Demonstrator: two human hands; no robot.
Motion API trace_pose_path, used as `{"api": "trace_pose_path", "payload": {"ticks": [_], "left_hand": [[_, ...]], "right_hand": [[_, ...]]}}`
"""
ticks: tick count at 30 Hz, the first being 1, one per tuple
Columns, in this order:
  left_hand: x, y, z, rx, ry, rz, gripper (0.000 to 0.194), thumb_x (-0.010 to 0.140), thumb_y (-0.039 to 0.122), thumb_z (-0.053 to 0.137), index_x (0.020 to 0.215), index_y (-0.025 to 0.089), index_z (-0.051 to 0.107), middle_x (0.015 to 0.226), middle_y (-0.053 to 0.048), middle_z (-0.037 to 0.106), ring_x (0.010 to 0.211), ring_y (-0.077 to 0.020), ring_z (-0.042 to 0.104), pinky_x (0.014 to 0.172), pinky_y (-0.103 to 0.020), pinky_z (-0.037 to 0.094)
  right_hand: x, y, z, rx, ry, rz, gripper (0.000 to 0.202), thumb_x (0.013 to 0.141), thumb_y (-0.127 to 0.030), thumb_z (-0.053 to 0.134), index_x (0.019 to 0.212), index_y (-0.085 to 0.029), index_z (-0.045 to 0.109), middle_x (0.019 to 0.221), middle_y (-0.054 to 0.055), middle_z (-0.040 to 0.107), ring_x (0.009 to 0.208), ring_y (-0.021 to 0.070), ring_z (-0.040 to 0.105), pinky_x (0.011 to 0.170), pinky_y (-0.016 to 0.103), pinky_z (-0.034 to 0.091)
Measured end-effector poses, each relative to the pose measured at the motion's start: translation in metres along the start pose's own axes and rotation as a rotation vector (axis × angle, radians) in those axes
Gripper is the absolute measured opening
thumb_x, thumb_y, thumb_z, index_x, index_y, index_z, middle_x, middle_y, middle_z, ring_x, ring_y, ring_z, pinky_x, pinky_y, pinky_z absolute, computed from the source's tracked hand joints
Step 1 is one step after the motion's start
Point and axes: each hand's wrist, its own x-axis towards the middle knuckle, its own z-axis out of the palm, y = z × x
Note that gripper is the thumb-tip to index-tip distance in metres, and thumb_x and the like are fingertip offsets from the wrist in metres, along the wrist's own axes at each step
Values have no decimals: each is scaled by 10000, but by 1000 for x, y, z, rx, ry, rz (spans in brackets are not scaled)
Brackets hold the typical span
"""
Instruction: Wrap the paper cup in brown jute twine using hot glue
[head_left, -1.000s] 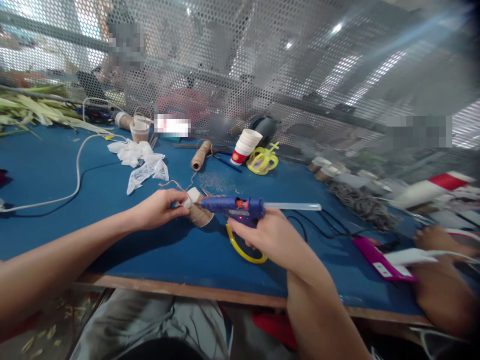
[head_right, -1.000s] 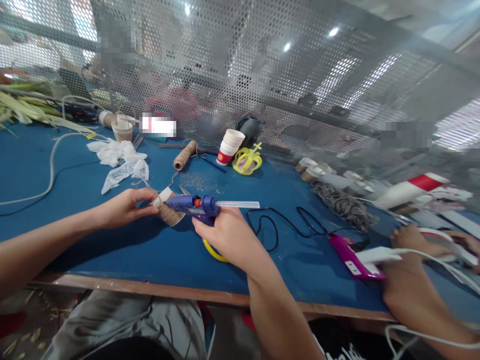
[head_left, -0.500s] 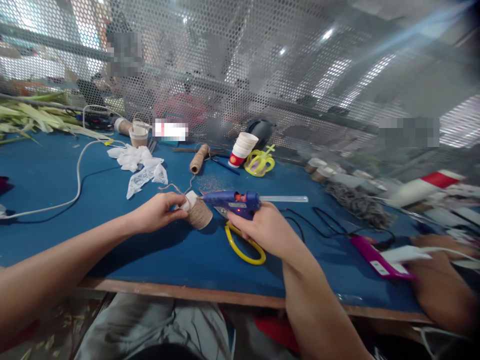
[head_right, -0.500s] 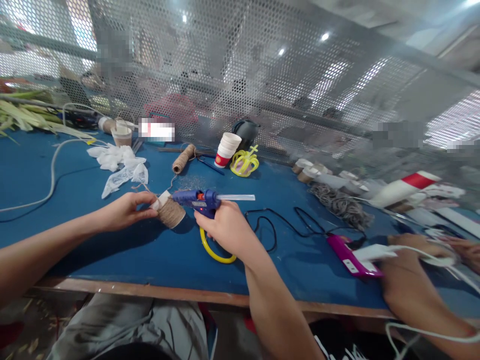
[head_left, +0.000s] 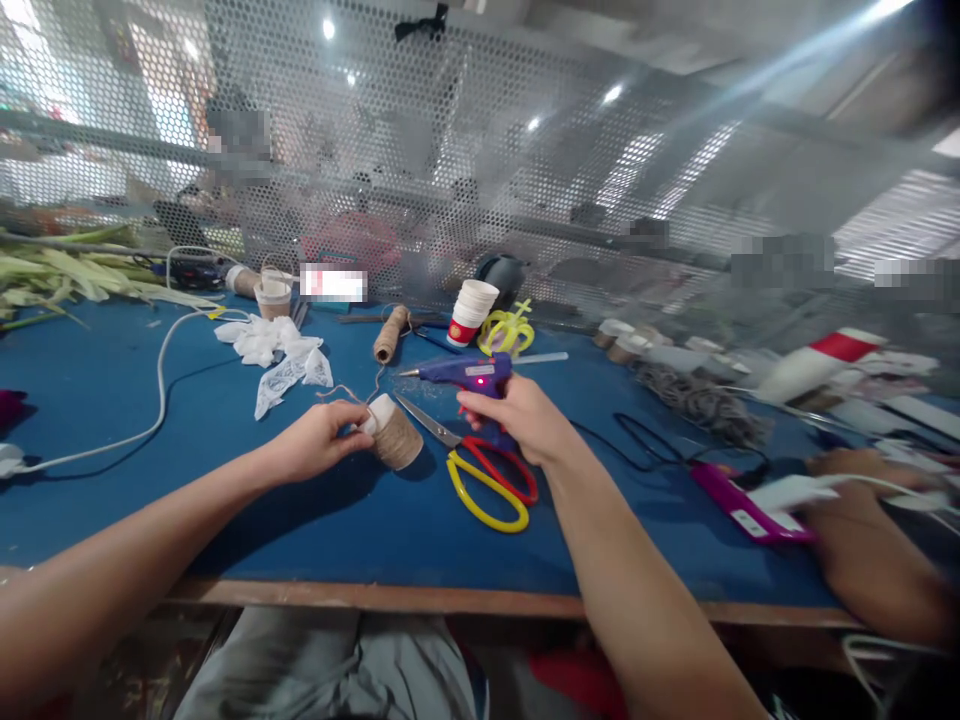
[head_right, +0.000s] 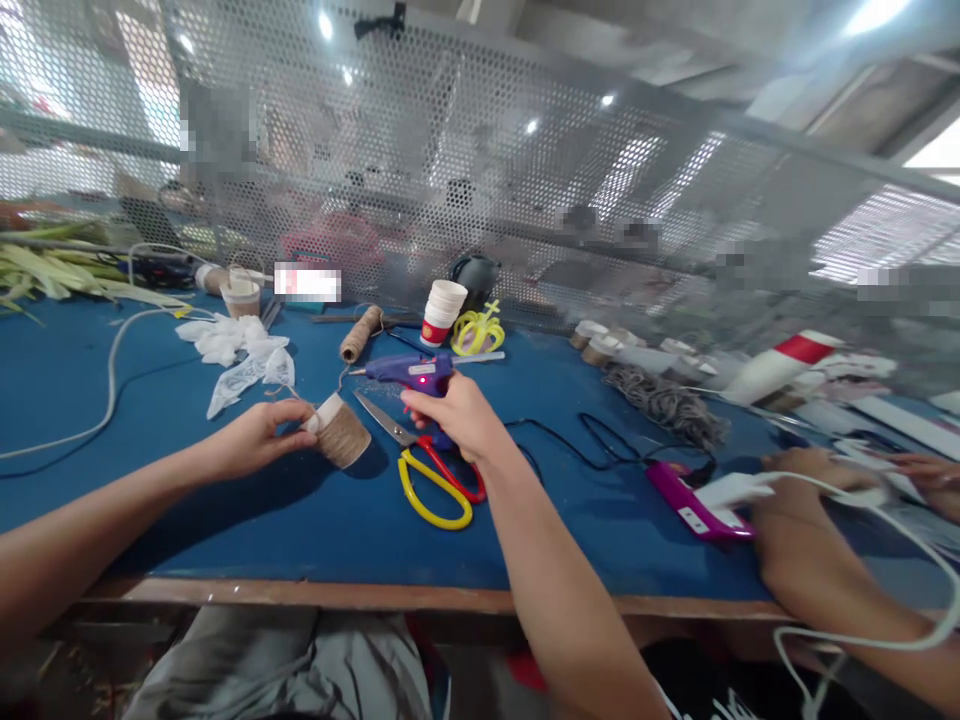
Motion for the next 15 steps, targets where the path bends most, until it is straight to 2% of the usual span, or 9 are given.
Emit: {"api": "trace_pose_path", "payload": {"ticks": [2,6,10,12,15], "left_hand": [[0,0,0,19,15,9,158,812,246,465,752,142,567,770,-43,620,731,-157,561,682,-259,430],[0,-2,1,53,40,37,156,813,240,465,739,143,563,753,-43,619,709,-151,552,672,-259,434],[1,-3,2,88,60,80,142,811,234,477,743,146,566,763,-55,621,760,-175,558,711,-285,438],[1,-3,2,99,60,107,128,811,229,485,770,146,574,815,-73,633,816,-191,565,751,-302,442],[1,-2,2,106,56,145,120,816,208,477,807,146,580,900,-95,643,883,-202,571,806,-318,445]], "right_hand": [[17,10,-5,-66,99,46,145,755,-259,593,692,-137,546,634,0,586,553,83,531,532,206,442],[48,32,-9,-157,142,167,276,862,-330,473,713,-116,563,670,59,608,552,99,538,528,237,460],[66,49,-4,-297,164,307,268,878,-323,485,1033,-119,563,997,89,603,810,160,598,698,338,508],[69,52,-1,-371,176,316,295,872,-305,505,1129,-161,524,1123,77,556,921,178,578,773,379,496],[65,46,2,-474,228,227,278,861,-285,519,1099,-144,548,1156,115,541,999,218,548,826,402,464]]}}
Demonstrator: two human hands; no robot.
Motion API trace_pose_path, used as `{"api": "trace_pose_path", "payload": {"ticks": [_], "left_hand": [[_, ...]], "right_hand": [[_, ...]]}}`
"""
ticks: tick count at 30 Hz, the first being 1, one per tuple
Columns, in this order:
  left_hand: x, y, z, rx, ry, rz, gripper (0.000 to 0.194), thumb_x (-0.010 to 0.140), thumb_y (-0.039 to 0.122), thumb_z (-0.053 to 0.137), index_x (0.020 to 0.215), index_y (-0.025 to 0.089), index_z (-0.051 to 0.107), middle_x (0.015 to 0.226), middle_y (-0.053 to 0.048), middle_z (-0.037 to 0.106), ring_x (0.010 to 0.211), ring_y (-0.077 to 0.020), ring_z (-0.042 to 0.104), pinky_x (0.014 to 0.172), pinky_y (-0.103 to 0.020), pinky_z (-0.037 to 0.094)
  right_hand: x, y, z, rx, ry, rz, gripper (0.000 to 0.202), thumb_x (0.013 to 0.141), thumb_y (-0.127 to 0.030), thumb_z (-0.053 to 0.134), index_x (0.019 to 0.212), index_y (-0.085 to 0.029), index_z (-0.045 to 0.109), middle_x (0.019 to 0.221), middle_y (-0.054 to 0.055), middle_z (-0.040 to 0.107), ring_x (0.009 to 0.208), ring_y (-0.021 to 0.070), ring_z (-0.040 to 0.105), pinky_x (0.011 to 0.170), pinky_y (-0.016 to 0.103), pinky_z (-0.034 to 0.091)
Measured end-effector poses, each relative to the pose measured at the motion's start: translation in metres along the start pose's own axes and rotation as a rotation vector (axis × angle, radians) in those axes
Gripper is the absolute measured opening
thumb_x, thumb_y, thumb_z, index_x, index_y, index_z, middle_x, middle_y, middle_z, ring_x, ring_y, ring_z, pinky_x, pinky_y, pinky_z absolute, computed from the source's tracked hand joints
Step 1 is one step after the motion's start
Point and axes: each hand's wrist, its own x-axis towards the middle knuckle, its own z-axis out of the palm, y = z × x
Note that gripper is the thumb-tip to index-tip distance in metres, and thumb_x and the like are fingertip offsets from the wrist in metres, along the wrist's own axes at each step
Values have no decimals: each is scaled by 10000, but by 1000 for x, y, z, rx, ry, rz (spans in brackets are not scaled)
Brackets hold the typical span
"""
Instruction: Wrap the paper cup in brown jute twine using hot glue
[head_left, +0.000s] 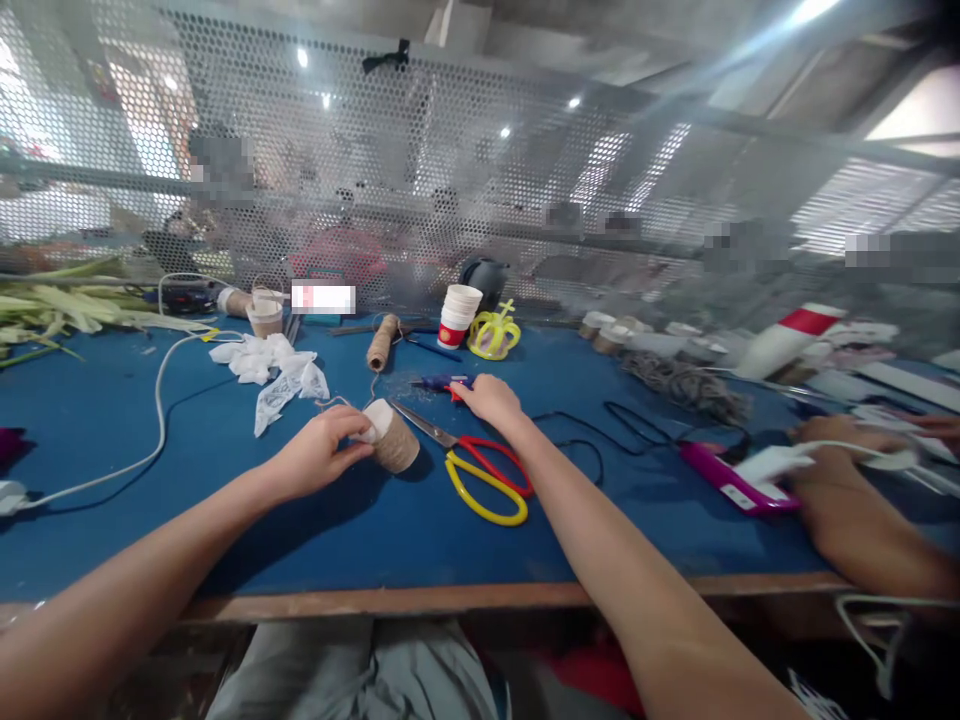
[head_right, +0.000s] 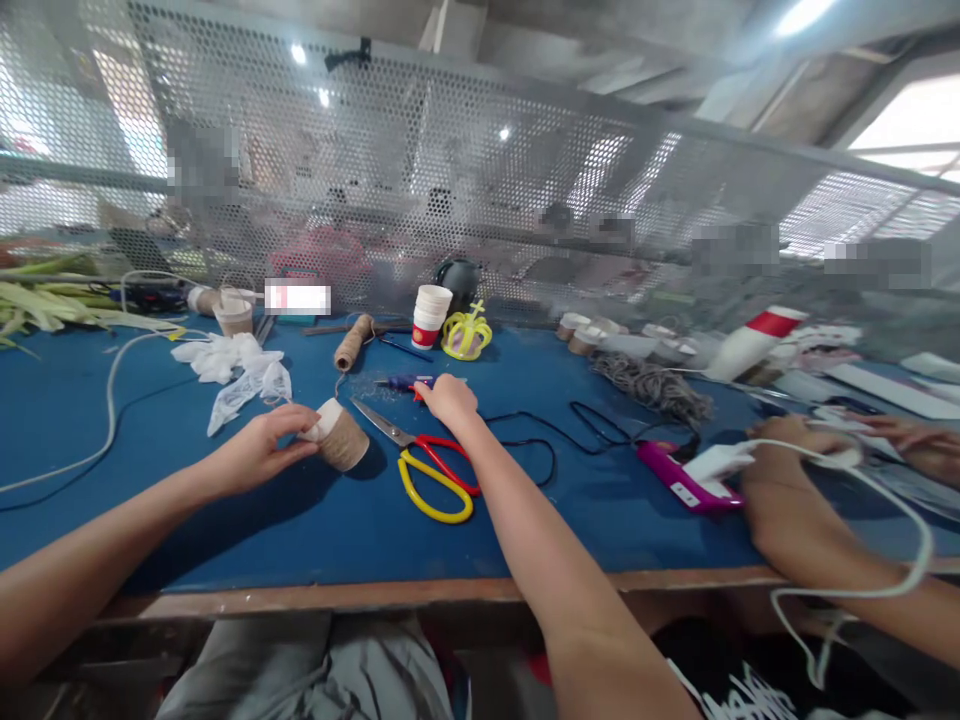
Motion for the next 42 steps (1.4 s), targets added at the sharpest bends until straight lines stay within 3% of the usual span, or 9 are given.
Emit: {"api": "trace_pose_path", "payload": {"ticks": [3,4,6,8,10,15,21,28,42], "left_hand": [[0,2,0,7,-1,30,127,821,203,469,818,144,581,947,-111,642,916,-211,570,836,-337,442],[-1,4,0,9,-2,45,132,824,207,466,812,142,580,949,-114,642,917,-212,570,837,-341,443],[-2,6,1,6,-6,75,146,831,218,459,800,143,580,934,-113,643,904,-211,574,825,-341,449],[-3,7,2,-16,-2,92,159,834,233,457,818,143,587,933,-111,643,903,-210,577,821,-341,452],[-4,8,2,-51,-4,76,176,832,245,459,854,138,597,953,-112,641,914,-211,577,829,-342,450],[-4,8,-2,-155,-56,-54,218,820,290,469,865,120,598,863,-78,636,833,-194,571,781,-318,448],[-5,12,-8,-372,-106,-161,248,821,332,469,860,119,590,837,-32,623,807,-163,564,780,-279,443],[-6,17,-8,-449,-141,-143,262,812,311,493,960,118,590,965,-67,643,910,-181,570,853,-290,419],[-6,19,-11,-449,-174,-145,241,819,310,488,922,122,598,907,-55,637,856,-170,563,807,-284,431]], "right_hand": [[-21,-19,-6,-17,55,-197,229,812,-264,577,975,-106,605,1150,174,544,1125,293,466,893,396,401],[-31,-28,-7,-7,31,-286,205,799,-278,591,937,-129,621,1131,150,564,1118,274,475,898,371,399],[-52,-48,-6,35,-87,-492,135,799,-297,587,870,-196,640,1045,54,624,1026,188,545,888,301,414],[-71,-66,-2,95,-292,-839,137,809,-280,569,862,-175,639,1033,68,633,1009,183,557,894,318,411],[-86,-78,5,116,-322,-940,133,761,-275,623,819,-156,633,979,82,646,978,206,568,857,339,430],[-94,-80,8,308,-234,-821,85,781,-155,548,714,-153,600,917,70,657,883,169,598,811,307,441],[-89,-59,-6,479,-192,-618,151,766,-301,582,742,-152,591,743,33,637,687,140,584,651,271,453],[-89,-45,1,601,-212,-489,189,739,-337,599,723,-153,561,712,15,609,656,124,560,644,269,443],[-95,-39,1,651,-195,-461,204,729,-356,604,702,-162,547,699,8,600,652,123,546,645,277,438]]}}
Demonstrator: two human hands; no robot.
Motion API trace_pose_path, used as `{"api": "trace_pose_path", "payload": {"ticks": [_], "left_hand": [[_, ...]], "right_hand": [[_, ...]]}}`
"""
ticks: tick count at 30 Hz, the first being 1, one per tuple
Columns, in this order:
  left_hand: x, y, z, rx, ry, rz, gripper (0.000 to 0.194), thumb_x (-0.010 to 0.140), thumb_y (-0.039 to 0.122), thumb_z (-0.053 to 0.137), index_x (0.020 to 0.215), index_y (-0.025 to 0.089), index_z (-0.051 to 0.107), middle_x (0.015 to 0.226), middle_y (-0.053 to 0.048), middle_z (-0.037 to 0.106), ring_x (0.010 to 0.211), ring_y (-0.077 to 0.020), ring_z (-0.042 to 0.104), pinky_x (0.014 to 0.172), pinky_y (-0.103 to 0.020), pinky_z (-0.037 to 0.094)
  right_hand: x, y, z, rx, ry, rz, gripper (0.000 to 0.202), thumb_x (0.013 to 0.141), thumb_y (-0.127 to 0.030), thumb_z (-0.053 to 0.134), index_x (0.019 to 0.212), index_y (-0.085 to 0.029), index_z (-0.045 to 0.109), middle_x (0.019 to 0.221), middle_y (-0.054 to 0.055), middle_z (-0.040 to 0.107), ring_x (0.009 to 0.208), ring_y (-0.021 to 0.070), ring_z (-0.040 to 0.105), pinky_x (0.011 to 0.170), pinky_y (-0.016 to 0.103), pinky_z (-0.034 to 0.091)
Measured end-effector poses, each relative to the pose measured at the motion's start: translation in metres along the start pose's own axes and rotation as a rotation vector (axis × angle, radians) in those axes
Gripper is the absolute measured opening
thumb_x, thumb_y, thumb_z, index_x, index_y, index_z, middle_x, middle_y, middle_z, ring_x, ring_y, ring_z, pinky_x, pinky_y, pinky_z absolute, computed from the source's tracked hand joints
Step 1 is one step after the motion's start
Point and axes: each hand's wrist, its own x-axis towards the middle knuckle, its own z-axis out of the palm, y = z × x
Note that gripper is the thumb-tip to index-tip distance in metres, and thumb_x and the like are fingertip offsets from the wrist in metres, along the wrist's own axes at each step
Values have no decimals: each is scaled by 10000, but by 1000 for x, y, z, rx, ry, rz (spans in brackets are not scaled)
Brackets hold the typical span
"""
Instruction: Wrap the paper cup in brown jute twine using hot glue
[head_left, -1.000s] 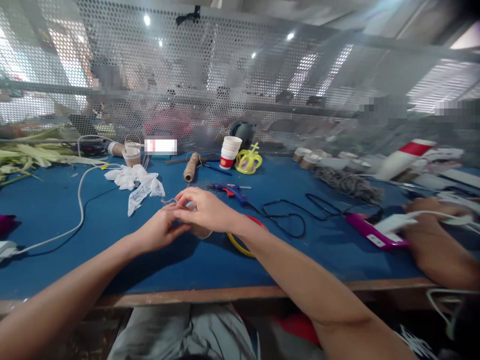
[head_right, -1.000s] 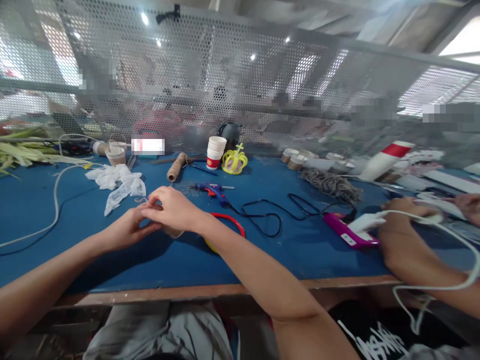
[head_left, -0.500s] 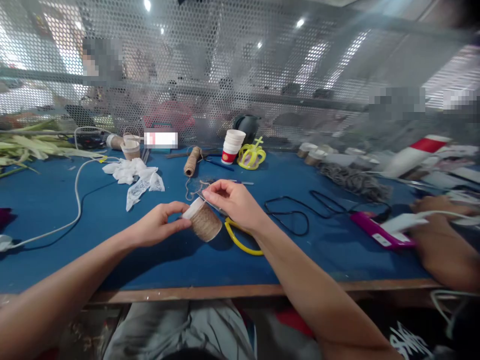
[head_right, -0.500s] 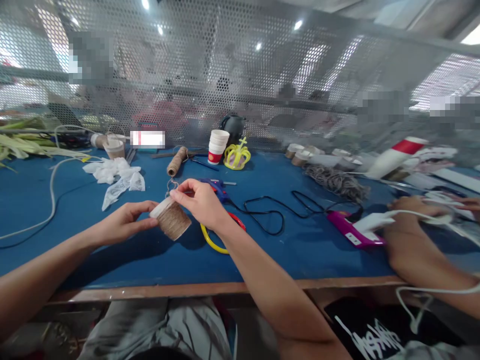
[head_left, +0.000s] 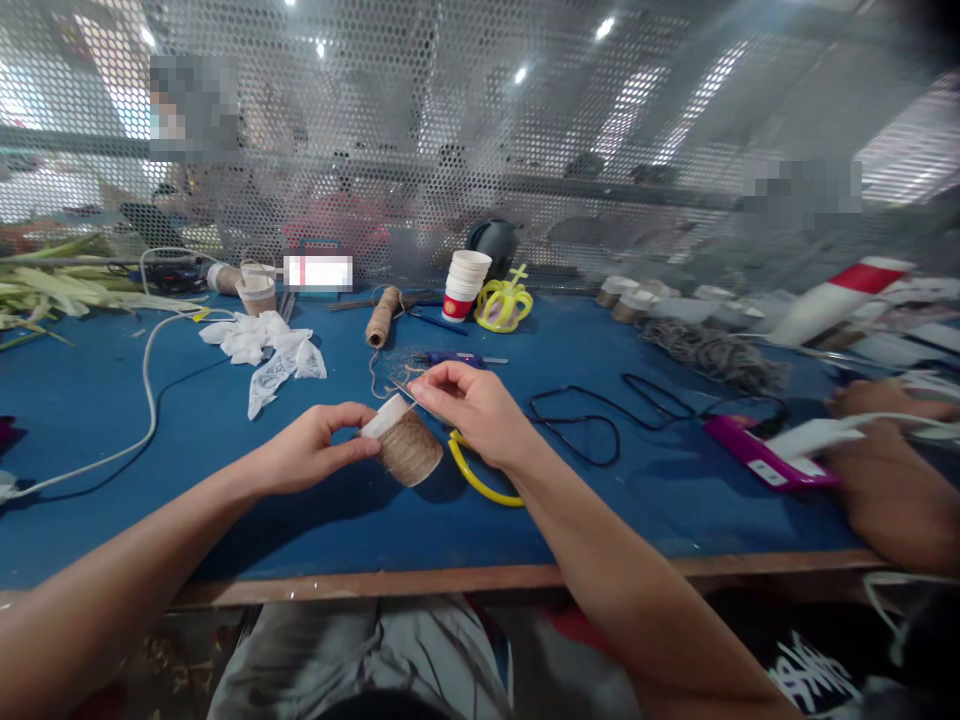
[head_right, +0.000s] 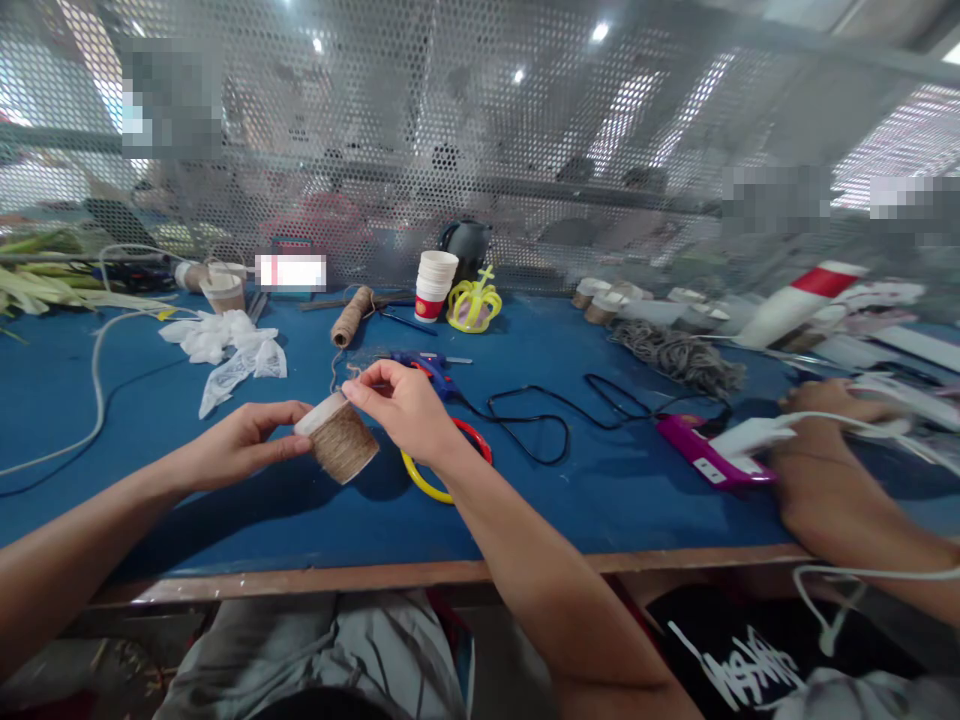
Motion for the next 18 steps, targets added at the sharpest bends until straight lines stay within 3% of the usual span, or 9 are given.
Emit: {"api": "trace_pose_path", "payload": {"ticks": [11,18], "left_hand": [[-3,6,-1,-27,-42,95,167,833,237,483,921,134,580,1063,-83,614,984,-175,559,890,-280,410],[-3,7,-2,-29,-40,184,124,839,212,485,876,143,581,1133,-105,584,1155,-201,468,991,-323,355]], "right_hand": [[0,5,2,-4,-34,29,211,735,-355,582,702,-152,539,678,-2,553,615,109,488,597,262,394],[0,7,5,0,-64,39,220,746,-372,557,701,-163,508,657,-19,505,599,107,460,587,258,374]]}}
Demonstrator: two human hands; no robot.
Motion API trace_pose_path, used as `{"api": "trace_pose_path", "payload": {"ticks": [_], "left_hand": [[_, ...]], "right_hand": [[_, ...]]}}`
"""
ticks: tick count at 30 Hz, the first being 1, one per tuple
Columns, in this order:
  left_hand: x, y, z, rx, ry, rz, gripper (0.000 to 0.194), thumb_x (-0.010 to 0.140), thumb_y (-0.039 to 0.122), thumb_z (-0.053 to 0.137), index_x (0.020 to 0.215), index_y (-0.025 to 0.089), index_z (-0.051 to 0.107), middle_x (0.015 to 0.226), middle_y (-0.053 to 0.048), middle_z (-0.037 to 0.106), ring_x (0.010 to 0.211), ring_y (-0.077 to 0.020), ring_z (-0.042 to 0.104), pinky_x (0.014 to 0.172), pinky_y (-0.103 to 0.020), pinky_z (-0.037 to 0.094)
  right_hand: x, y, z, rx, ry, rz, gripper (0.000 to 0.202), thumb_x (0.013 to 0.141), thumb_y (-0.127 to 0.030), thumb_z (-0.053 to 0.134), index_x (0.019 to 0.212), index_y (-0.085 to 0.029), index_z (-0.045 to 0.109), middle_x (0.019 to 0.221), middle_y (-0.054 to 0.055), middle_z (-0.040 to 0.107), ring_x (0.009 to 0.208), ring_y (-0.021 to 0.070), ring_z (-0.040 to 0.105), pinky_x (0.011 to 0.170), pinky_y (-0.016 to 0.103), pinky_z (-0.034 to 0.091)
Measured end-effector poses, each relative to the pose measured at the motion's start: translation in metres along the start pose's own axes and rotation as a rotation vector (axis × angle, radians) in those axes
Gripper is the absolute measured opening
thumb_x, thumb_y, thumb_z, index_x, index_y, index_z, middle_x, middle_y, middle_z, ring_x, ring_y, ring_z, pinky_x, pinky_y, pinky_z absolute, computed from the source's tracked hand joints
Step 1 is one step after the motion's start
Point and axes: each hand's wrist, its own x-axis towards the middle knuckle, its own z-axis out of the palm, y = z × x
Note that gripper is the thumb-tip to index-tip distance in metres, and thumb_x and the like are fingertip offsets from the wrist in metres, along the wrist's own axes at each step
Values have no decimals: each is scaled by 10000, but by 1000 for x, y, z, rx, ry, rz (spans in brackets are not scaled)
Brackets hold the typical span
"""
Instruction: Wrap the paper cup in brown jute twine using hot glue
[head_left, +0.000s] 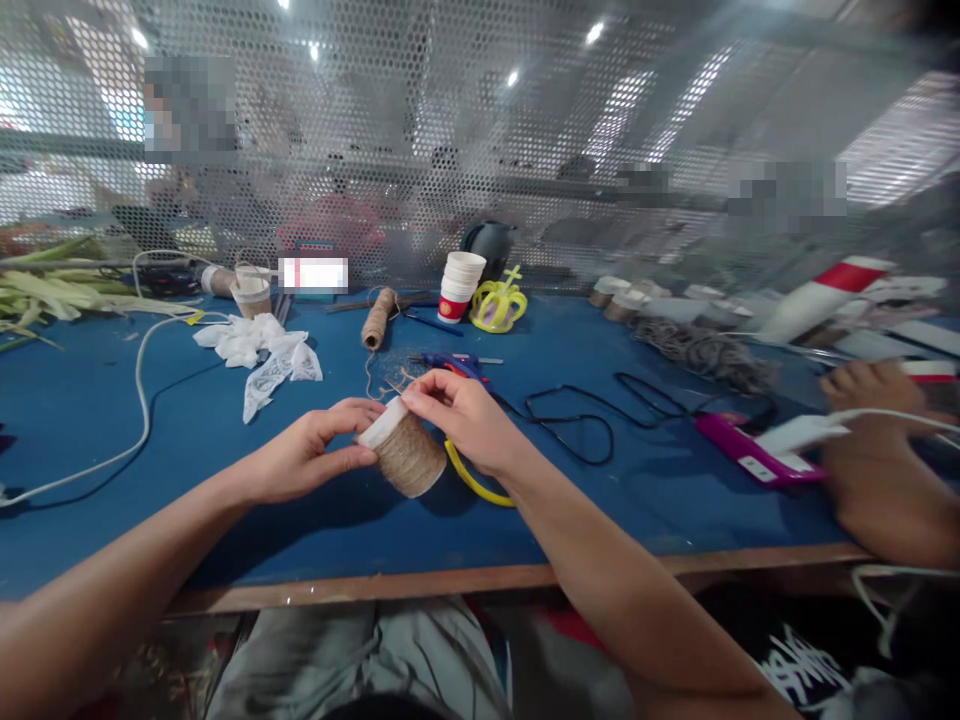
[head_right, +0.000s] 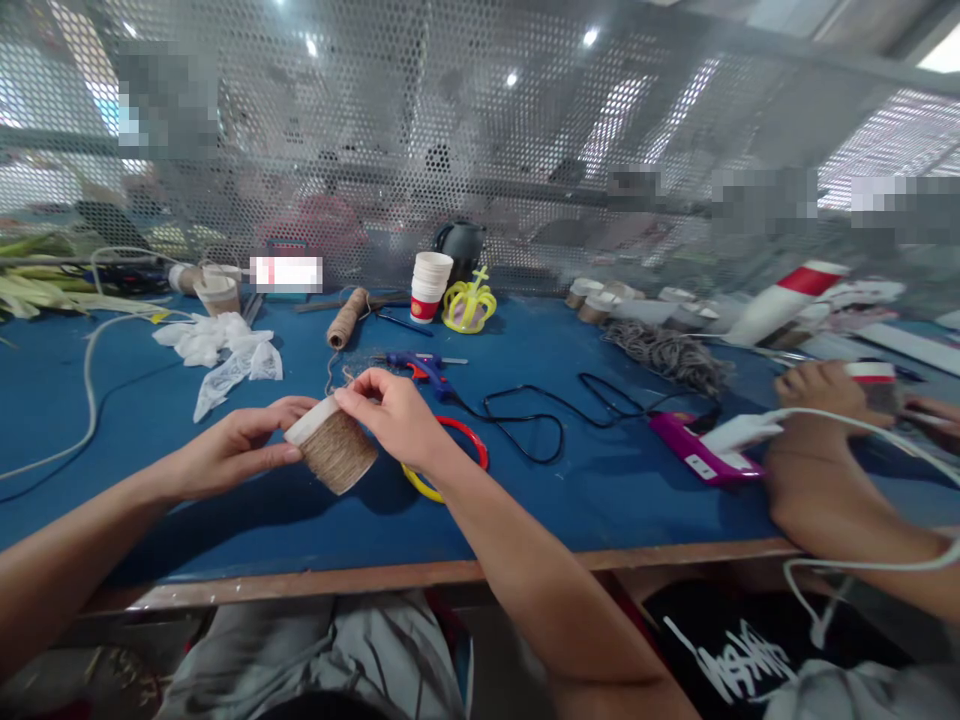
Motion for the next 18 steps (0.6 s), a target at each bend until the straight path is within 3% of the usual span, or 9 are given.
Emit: {"api": "trace_pose_path", "payload": {"ticks": [8,18], "left_hand": [[0,-1,0,12,-4,64,99,838,189,490,851,153,581,1139,-110,597,1221,-207,413,1019,-365,335],[0,-4,1,-14,33,3,161,804,249,537,915,143,586,1158,-105,586,1137,-222,489,1000,-371,353]], "right_hand": [[-5,-3,3,-81,-55,11,218,824,-367,459,707,-184,450,651,-42,434,593,102,409,544,239,331],[-5,0,8,-231,56,-56,195,872,-335,385,728,-204,404,668,-26,472,617,125,457,571,256,358]]}}
